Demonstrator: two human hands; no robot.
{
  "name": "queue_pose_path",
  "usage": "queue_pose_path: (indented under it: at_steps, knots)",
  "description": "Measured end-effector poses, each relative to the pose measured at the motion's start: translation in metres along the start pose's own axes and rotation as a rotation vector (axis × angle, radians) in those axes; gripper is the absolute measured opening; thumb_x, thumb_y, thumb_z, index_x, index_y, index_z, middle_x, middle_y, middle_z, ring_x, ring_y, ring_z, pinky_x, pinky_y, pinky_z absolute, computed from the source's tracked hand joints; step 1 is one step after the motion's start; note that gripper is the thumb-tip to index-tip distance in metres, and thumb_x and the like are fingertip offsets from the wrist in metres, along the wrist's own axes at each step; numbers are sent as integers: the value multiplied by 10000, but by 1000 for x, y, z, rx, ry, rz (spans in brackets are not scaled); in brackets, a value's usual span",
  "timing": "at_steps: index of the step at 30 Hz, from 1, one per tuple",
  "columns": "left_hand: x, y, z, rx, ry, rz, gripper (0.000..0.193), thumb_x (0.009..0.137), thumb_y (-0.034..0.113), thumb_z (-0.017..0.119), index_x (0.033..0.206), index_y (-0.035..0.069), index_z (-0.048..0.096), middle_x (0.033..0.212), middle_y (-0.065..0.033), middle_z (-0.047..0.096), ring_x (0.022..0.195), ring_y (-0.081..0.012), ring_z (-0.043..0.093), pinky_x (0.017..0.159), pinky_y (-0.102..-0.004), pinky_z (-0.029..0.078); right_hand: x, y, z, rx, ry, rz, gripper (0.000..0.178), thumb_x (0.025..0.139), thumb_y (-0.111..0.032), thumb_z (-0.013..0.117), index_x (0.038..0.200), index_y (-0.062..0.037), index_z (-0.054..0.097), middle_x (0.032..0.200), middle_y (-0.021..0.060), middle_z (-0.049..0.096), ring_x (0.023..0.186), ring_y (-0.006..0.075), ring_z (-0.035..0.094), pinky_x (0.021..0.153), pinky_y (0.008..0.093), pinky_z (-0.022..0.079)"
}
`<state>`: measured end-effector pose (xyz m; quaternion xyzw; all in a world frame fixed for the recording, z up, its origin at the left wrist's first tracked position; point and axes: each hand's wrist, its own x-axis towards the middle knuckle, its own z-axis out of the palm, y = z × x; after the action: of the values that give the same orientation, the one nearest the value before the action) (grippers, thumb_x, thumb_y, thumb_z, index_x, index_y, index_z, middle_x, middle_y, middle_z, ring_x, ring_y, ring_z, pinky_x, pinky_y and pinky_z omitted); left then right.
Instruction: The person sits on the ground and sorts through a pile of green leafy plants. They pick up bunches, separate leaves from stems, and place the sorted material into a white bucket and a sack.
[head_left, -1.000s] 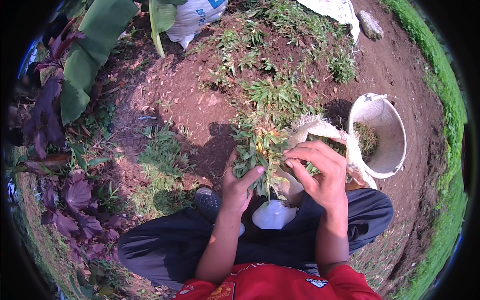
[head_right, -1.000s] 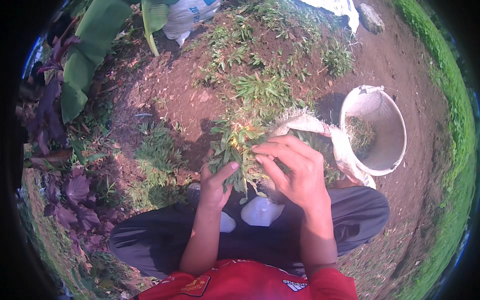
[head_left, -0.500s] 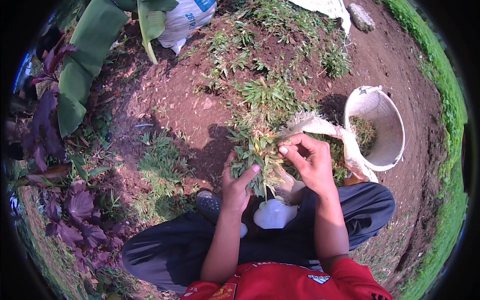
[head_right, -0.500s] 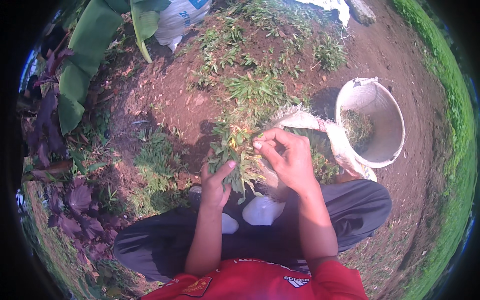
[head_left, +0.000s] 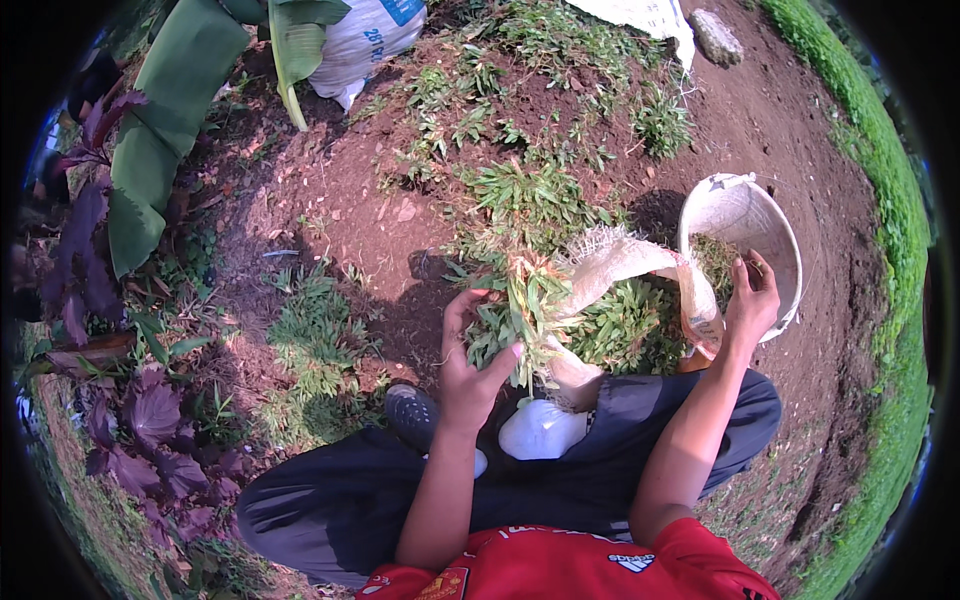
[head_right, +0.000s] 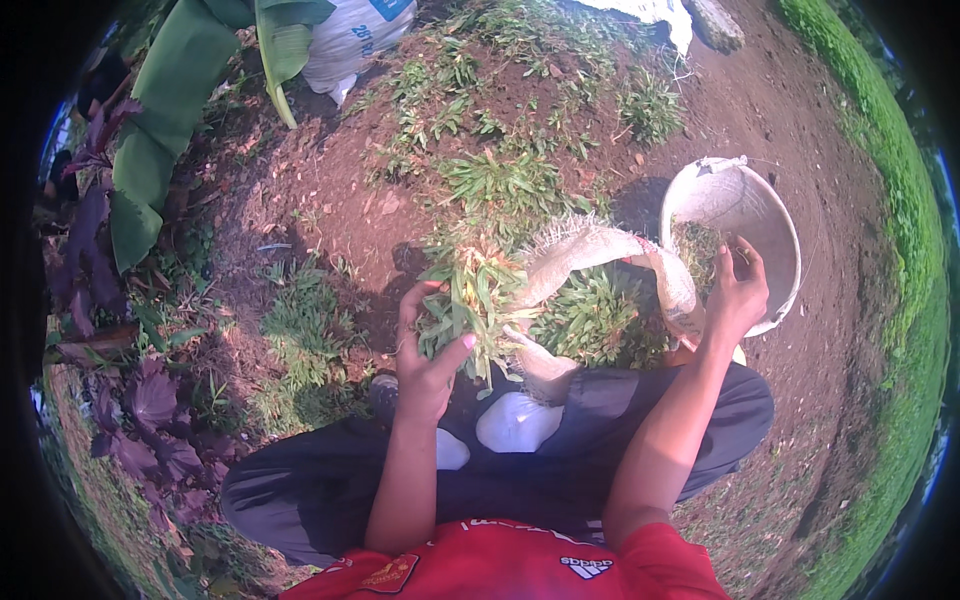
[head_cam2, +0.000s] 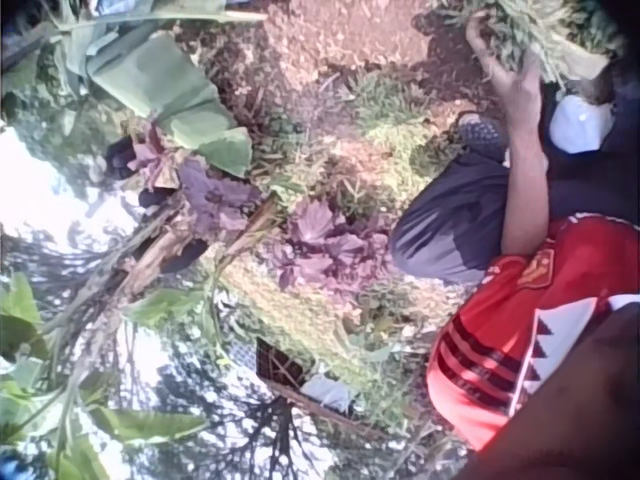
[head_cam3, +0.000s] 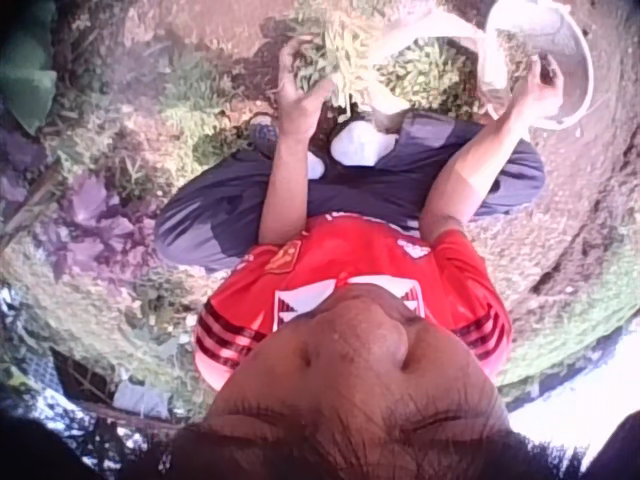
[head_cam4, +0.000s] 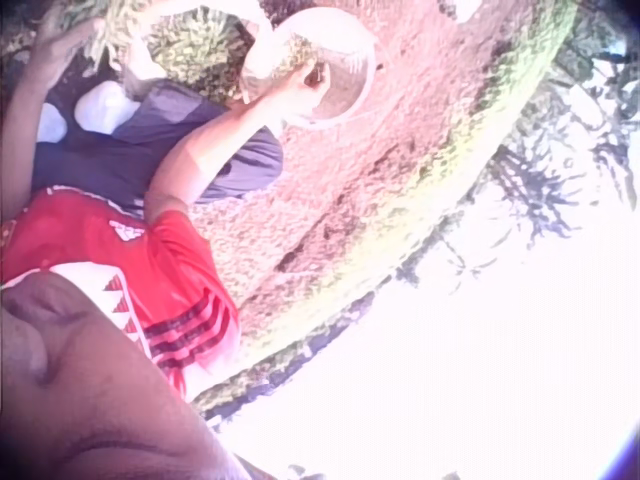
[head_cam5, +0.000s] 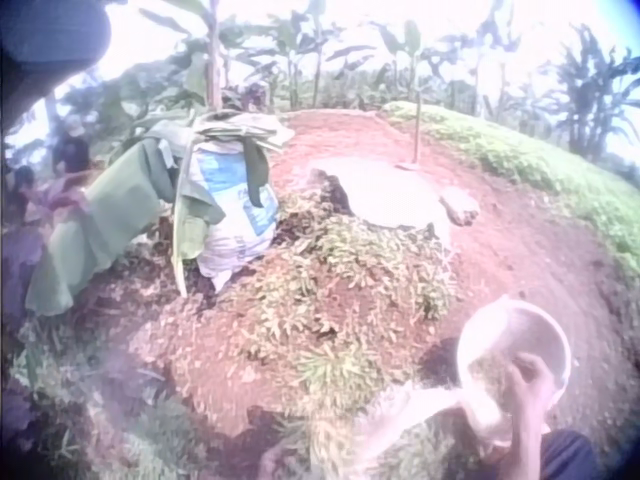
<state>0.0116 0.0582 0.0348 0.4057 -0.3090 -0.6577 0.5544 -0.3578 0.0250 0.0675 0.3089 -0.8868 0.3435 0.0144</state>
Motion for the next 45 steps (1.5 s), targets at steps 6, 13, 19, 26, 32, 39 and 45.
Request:
queue_pose_path:
  at_steps: [6, 13, 19, 26, 32, 39, 45]
  knots:
    - [1, 12, 2, 395, 23, 136, 580, 797, -86, 760, 1347, 36, 619, 1239, -62, 641, 1102, -124, 628, 965, -298, 517, -33, -35, 14, 83, 95, -296, 421, 948, -168, 739, 1358, -96, 674, 1278, 135, 729, 1157, 296, 708, 1015, 409, 540]
    - [-4, 28, 11, 867, 136, 512, 531, 723, -57, 782, 1243, 27, 717, 1108, -119, 749, 988, -273, 736, 892, -353, 574, -135, -121, -14, 606, -530, -969, 301, 770, -32, 847, 1060, -52, 768, 967, 117, 747, 834, 232, 733, 726, 324, 588]
    - [-4, 30, 13, 946, 179, 573, 420, 767, 3, 791, 1183, 21, 739, 1136, -158, 752, 1033, -306, 744, 883, -390, 588, -179, -145, -1, 604, -656, -1011, 297, 744, -84, 884, 1031, -64, 812, 972, 89, 710, 812, 192, 718, 711, 305, 586]
    - [-4, 23, 12, 837, 181, 498, 478, 759, -40, 791, 1227, 27, 719, 1147, -150, 752, 1037, -274, 743, 899, -360, 575, -174, -128, 10, 833, -746, -673, 262, 844, -6, 796, 1104, -43, 813, 976, 117, 746, 801, 165, 712, 711, 278, 568]
    - [0, 15, 4, 748, 183, 449, 529, 735, -80, 779, 1248, 18, 693, 1202, -128, 742, 1102, -250, 719, 969, -354, 551, -168, -120, 11, 995, -842, -256, 173, 938, 6, 737, 1103, 38, 777, 974, 146, 752, 796, 162, 719, 701, 263, 569]
    - [4, 12, 2, 681, 130, 554, 502, 695, -113, 747, 1171, 38, 701, 1240, -135, 708, 1197, -279, 662, 1070, -401, 496, -116, -99, 6, 1200, -567, 38, 253, 990, -74, 715, 1187, 84, 713, 1008, 144, 720, 834, 192, 721, 696, 298, 599]
    - [7, 6, 5, 747, 124, 631, 575, 651, -107, 744, 1200, 55, 691, 1286, -118, 652, 1245, -287, 619, 1073, -405, 492, -42, -46, -9, 824, -110, -67, 301, 987, -130, 733, 1226, 52, 722, 1089, 148, 748, 940, 196, 741, 844, 303, 613]
